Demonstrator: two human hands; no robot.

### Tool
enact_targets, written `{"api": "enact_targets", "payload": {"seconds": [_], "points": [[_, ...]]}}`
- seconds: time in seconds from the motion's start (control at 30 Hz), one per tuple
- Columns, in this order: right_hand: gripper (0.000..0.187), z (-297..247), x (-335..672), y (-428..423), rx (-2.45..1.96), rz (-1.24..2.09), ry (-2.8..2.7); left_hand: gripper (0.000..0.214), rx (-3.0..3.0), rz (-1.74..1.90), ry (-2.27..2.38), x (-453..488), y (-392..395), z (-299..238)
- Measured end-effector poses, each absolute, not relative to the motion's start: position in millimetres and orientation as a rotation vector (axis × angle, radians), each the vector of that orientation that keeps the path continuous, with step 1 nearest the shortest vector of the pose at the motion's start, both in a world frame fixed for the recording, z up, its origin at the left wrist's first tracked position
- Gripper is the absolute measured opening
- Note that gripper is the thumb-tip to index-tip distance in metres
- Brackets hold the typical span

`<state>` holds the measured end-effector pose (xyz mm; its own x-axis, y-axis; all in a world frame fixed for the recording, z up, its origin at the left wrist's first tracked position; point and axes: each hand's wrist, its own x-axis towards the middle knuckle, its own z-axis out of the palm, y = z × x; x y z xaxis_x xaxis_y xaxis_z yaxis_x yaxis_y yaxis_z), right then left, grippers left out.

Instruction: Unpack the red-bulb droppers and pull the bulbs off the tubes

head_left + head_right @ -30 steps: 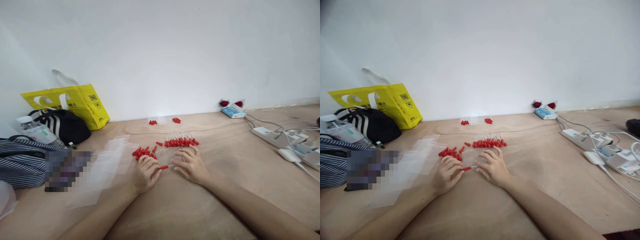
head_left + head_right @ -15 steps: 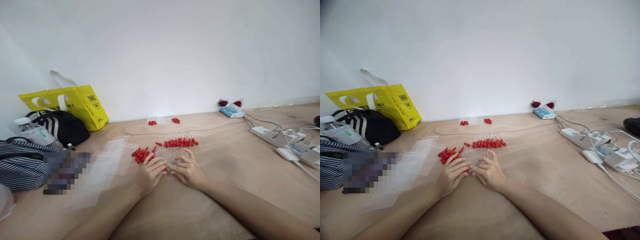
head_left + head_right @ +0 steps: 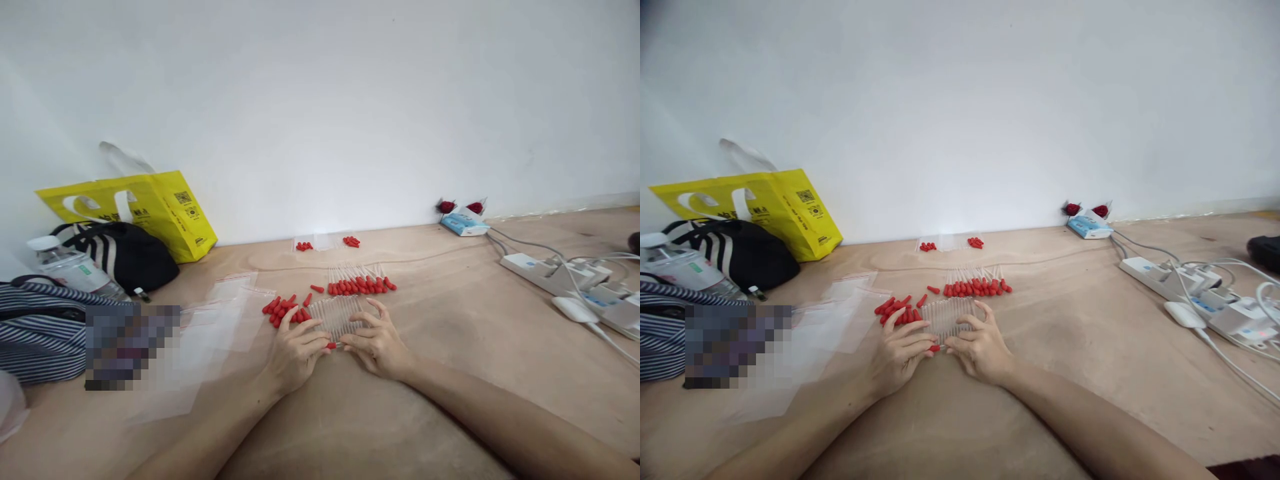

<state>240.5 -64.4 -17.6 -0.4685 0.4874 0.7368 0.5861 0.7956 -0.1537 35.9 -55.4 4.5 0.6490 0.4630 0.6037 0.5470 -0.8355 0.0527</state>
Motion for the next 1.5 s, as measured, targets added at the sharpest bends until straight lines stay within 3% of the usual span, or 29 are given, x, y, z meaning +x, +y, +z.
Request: {"api": "enact_targets", "payload": {"seconds": [0.97, 1.23, 1.4, 1.5], "points": [[0.014, -18.2, 252.7, -67.6, -0.905, -0.060, -2.069, 0.016, -2.675, -1.068, -0.716, 26.6, -53.6, 1.3], [0.027, -25.4, 273.2, -49.1, -1.292, 0.073, -1.859, 0.021, -2.558, -1.184, -1.193, 6.6, -36.7, 4.5], [0.029, -32.2, 279.9, -39.2, -1.492, 0.125, -1.842, 0.025, -2.595, -0.670, -1.855, 12.7, 13.4, 26.9], [0.029, -33.9, 279.4, -37.0, -1.583, 0.155, -1.850, 0.020, -2.580, -0.519, -1.975, 16.7, 41.0, 34.3]]}}
